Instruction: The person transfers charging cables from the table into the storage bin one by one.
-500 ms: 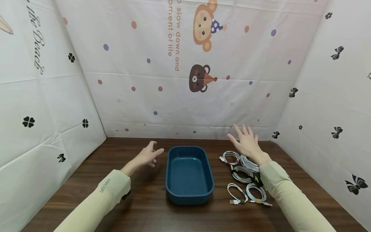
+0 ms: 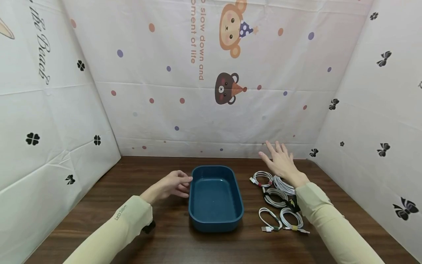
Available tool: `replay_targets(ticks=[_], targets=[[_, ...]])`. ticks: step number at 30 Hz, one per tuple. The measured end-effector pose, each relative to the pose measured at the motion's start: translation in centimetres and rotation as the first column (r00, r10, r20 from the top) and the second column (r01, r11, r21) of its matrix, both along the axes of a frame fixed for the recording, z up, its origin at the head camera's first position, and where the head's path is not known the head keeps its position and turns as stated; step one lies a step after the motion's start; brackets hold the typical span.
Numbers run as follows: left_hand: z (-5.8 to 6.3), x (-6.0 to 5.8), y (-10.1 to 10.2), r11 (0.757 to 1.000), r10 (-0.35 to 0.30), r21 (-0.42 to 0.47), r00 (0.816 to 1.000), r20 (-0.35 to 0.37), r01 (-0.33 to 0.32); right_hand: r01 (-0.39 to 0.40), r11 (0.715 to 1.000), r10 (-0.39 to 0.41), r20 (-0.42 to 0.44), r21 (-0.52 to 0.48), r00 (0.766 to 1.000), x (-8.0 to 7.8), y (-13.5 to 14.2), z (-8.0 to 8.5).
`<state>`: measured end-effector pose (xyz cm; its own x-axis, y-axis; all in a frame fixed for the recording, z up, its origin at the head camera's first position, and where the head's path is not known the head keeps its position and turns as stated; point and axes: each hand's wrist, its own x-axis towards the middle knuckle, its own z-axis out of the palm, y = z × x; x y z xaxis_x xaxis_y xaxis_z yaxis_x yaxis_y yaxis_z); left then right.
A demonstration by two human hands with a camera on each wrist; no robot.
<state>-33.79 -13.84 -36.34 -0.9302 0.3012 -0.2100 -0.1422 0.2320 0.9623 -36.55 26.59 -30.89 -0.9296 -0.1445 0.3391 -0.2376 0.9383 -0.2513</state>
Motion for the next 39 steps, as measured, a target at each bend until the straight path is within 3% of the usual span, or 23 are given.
replay_targets(ticks=[9,15,23,28,39], targets=[[-0.8,0.1,0.8,0.997,0.031,0.060,0.994,0.106,-0.038,-0.030,1.000,0.030,0.000,-0.003,1.000,-0.1,0.1,-0.4],[-0.8,0.0,0.8,0.992,0.006,0.123,0.991,0.135,-0.022,-0.060,0.998,0.060,0.019,-0.021,0.998,0.0,0.0,-0.4],[-1.4,-0.4,0.7,0.980,-0.022,0.200,0.988,0.152,-0.009,-0.131,0.982,0.142,0.071,-0.135,0.987,-0.7,0.5,-1.1],[-1.7,-0.5,0.8,0.974,-0.022,0.224,0.988,0.152,-0.012,-0.101,0.972,0.134,0.149,-0.210,0.980,-1.3,0.9,-2.2],[-1.6,-0.6,0.9,0.974,-0.027,0.228,0.986,0.163,-0.011,-0.125,0.990,0.135,0.191,-0.066,0.972,-2.5,1.6,-4.5]])
